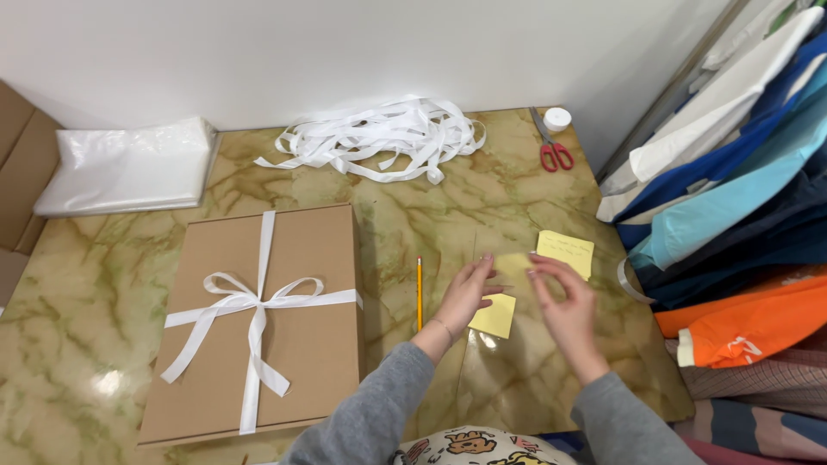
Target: The person writes on a yellow sticky note using a pencil and places it on a brown cardboard box tied with a white ribbon. They then pick up the box and move it to a stack of similar boxes. Finally, the person reaches for a white garment hanging on a clothing rack.
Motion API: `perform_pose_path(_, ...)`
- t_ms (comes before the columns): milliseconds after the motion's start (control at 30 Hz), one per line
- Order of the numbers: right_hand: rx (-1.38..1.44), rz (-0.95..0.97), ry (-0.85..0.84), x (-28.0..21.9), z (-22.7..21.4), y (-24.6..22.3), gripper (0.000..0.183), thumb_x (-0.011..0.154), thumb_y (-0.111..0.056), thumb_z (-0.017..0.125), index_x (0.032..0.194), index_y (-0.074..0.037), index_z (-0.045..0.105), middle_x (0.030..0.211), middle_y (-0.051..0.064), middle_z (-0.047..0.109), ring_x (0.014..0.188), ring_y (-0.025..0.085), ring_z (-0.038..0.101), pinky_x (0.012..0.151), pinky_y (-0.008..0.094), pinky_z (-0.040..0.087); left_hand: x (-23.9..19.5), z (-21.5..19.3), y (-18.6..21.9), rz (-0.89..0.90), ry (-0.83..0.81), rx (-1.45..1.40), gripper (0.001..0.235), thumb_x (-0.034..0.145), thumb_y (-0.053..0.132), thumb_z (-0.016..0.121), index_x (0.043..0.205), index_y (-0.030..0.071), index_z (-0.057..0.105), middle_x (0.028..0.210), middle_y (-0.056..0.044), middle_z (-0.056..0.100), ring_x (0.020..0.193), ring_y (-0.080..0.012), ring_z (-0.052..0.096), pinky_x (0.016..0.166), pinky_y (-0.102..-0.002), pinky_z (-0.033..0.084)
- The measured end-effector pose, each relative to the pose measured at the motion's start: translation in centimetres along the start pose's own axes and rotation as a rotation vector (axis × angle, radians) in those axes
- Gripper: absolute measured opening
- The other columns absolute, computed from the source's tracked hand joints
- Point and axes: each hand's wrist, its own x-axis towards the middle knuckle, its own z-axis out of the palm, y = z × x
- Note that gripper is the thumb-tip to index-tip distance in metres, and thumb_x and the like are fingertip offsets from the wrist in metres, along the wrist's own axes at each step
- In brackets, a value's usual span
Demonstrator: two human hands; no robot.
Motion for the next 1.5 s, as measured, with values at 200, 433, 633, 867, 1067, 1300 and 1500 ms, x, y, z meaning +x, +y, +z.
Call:
perform_pose_path(200, -0.031, -0.250, -0.339, -0.6, 1.7, -3.0, 0.027, 0.078, -0.006, 0.086, 0.104, -0.014, 0.085, 0.128, 0.014, 0.075, 0.133, 0.042, 0.061, 0.110, 0.061, 0.046, -0.2, -3.0, -2.6, 0.056, 0.182, -0.299, 0.061, 0.106, 0.033, 0.062, 0.147, -0.009, 0.049, 0.140, -0.026, 0.052, 0.104, -0.0472, 0.074, 0.090, -0.054, 0.060)
perform_pose_path(433, -0.006, -0.254, -0.409, -1.7, 5.6, -3.8, 0.020, 0.086, -0.012, 0.083, 0.105, -0.019, 0.085, 0.136, 0.012, 0.071, 0.133, 0.042, 0.060, 0.112, 0.056, 0.045, -5.5, -8.7, -3.6, 0.189, 0.440, -0.163, 0.027, 0.099, 0.023, 0.072, 0.120, 0.007, 0.079, 0.114, -0.012, 0.078, 0.097, -0.0192, 0.071, 0.085, -0.032, 0.061)
perform_pose_path(633, 0.334, 0.150, -0.534, -4.9, 12.7, -5.4, 0.032, 0.080, 0.006, 0.086, 0.104, -0.002, 0.066, 0.123, 0.019, 0.075, 0.111, 0.033, 0.075, 0.103, 0.046, 0.057, -10.4, -14.3, -6.4, 0.138, 0.601, -0.065, 0.026, 0.093, 0.038, 0.084, 0.111, 0.020, 0.082, 0.103, 0.000, 0.079, 0.087, -0.0095, 0.070, 0.080, -0.026, 0.059)
perform_pose_path(867, 0.331, 0.418, -0.758, -7.8, 19.4, -8.1, 0.024, 0.082, 0.001, 0.086, 0.105, -0.001, 0.078, 0.094, 0.013, 0.083, 0.087, 0.017, 0.077, 0.086, 0.031, 0.061, -18.0, -20.6, -4.3, 0.134, 0.730, -0.196, 0.022, 0.095, 0.030, 0.078, 0.107, 0.012, 0.080, 0.094, -0.002, 0.080, 0.086, -0.0093, 0.070, 0.075, -0.024, 0.056)
perform_pose_path(1067, 0.249, 0.570, -0.849, -10.2, 22.6, -9.5, 0.013, 0.084, -0.001, 0.083, 0.097, 0.002, 0.083, 0.095, 0.012, 0.085, 0.089, 0.017, 0.076, 0.088, 0.027, 0.060, -20.0, -26.0, -3.9, 0.114, 0.661, -0.153, 0.016, 0.097, 0.027, 0.075, 0.101, 0.012, 0.080, 0.085, 0.001, 0.078, 0.077, -0.0061, 0.068, 0.068, -0.022, 0.052)
perform_pose_path(1300, 0.127, 0.622, -0.710, -11.9, 23.6, -8.4, 0.018, 0.087, -0.001, 0.080, 0.105, 0.000, 0.082, 0.102, 0.012, 0.084, 0.094, 0.017, 0.074, 0.096, 0.028, 0.057, -21.3, -31.5, -1.7, 0.044, 0.507, 0.071, 0.044, 0.094, 0.026, 0.071, 0.136, 0.015, 0.066, 0.111, -0.003, 0.080, 0.105, -0.0152, 0.075, 0.100, -0.032, 0.061)
perform_pose_path(1500, -0.293, 0.307, -0.496, -10.4, 23.0, -10.7, 0.009, 0.094, -0.012, 0.082, 0.103, -0.009, 0.082, 0.093, 0.002, 0.076, 0.080, 0.013, 0.066, 0.083, 0.027, 0.053, -20.9, -36.9, -2.9, 0.076, 0.506, 0.392, 0.016, 0.095, 0.025, 0.071, 0.107, 0.018, 0.080, 0.099, 0.004, 0.081, 0.089, -0.0098, 0.073, 0.083, -0.027, 0.059)
